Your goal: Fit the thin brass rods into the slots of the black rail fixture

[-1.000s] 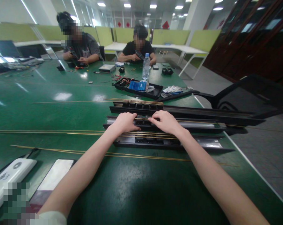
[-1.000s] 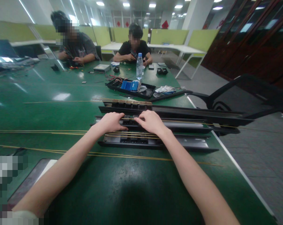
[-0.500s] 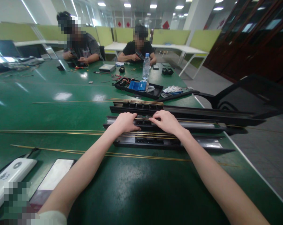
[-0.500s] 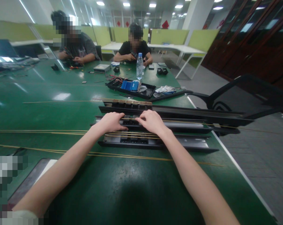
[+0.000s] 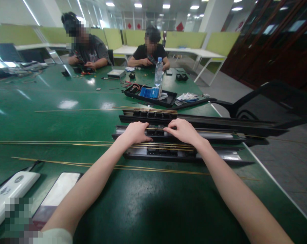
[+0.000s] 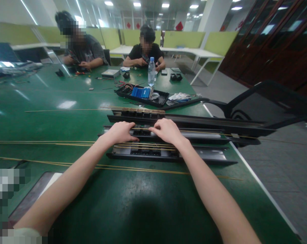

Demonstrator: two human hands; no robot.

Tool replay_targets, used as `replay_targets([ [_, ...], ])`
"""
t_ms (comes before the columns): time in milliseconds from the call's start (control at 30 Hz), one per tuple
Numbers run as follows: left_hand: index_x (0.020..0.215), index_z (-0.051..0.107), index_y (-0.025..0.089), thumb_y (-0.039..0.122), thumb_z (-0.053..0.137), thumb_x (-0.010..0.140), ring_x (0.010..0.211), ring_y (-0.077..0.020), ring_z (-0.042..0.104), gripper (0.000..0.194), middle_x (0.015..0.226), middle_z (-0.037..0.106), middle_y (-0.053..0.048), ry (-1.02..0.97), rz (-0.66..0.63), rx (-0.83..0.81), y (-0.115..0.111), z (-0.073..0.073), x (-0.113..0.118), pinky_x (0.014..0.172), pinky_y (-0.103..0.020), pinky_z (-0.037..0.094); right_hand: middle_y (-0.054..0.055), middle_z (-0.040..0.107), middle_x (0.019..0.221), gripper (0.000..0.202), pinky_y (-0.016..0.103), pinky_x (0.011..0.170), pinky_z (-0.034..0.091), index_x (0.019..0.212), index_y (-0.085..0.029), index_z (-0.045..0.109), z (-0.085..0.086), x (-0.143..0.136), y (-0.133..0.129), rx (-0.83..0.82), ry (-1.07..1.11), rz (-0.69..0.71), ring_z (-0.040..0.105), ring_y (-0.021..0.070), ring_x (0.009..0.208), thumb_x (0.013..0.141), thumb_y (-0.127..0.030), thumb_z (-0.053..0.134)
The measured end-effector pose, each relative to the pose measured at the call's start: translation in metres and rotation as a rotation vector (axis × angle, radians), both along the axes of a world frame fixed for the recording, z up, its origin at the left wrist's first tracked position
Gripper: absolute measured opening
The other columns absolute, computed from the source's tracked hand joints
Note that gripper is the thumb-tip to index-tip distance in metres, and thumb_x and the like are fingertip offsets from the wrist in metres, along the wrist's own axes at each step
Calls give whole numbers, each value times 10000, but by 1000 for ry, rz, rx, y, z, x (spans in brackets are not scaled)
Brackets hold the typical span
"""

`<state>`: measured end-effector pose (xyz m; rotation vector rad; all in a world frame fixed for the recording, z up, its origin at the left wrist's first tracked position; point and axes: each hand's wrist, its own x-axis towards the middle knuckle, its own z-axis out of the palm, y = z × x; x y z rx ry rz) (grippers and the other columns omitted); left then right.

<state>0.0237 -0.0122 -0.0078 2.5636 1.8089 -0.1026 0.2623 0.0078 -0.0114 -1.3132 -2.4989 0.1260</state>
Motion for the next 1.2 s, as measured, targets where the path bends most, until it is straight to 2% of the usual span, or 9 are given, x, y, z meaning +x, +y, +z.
replay_targets([
  [733, 1075, 625, 205, 722, 606, 707, 968, -322, 685, 634, 1054, 729, -117, 4, -18, 34, 3, -5, -2, 790, -374, 516, 54, 750, 876, 396, 298, 720, 423, 797, -223, 761, 2, 9, 3, -32, -20, -2, 657, 218, 842, 938, -506, 523],
  [1200, 1128, 621, 206, 720, 610, 712, 986, -311, 681, 662, 1074, 725, -115, 2, -5, 18, 2, -4, -1, 804, -360, 510, 59, 753, 869, 402, 309, 739, 441, 793, -223, 762, 3, 15, 6, -76, -5, -12, 661, 229, 833, 915, -536, 541],
])
